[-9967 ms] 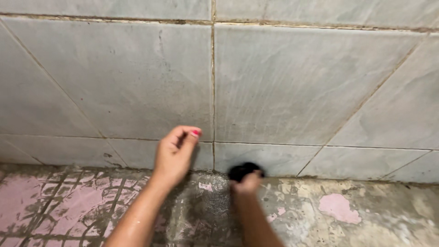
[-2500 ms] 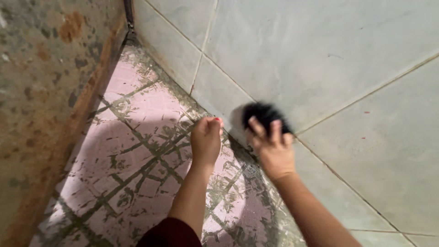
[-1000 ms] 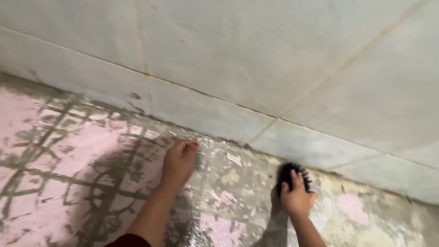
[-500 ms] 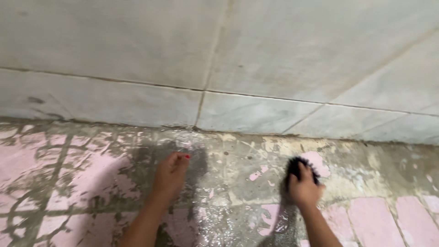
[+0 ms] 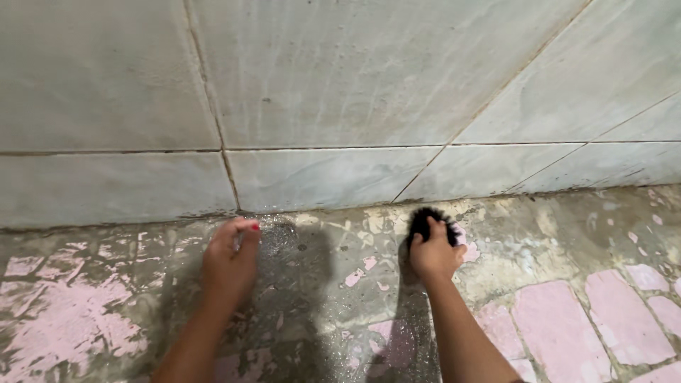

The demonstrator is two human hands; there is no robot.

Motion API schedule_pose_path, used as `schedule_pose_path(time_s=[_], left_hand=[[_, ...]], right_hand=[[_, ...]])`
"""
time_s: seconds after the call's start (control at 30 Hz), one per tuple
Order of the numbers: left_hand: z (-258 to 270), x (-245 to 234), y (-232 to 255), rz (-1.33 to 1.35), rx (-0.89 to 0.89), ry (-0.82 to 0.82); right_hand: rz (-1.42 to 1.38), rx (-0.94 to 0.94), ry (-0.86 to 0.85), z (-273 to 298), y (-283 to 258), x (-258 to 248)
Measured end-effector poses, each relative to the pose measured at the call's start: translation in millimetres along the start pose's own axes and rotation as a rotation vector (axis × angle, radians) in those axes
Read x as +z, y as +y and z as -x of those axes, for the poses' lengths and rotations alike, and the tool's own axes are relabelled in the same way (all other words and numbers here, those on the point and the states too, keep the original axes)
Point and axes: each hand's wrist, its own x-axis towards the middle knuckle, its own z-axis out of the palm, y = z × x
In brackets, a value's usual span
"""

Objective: The person scrubs the grout lines and surfaces of light gray wall tiles and pink patterned floor tiles using a black scrubbing brush. The person moves along the base of the wall and then scrubs the vertical wall surface and the edge of a tiled counter.

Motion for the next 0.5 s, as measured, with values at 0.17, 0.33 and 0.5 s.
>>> schedule_pose_path(time_s=[0.17,0.33,0.5], left_hand=[[-19,25,7,-0.011,-0.212,-0.091],[-33,19,1,-0.040,0.072,-0.070],[-26,16,2,-0.060,-0.214,-0.088]], right_hand=[[-0.554,-0.072,-0.265,65,-84,64],[-0.136,-0.959,-0.204,62,-52,62],[0.110,-0.583,0.277,-45,76,-42]])
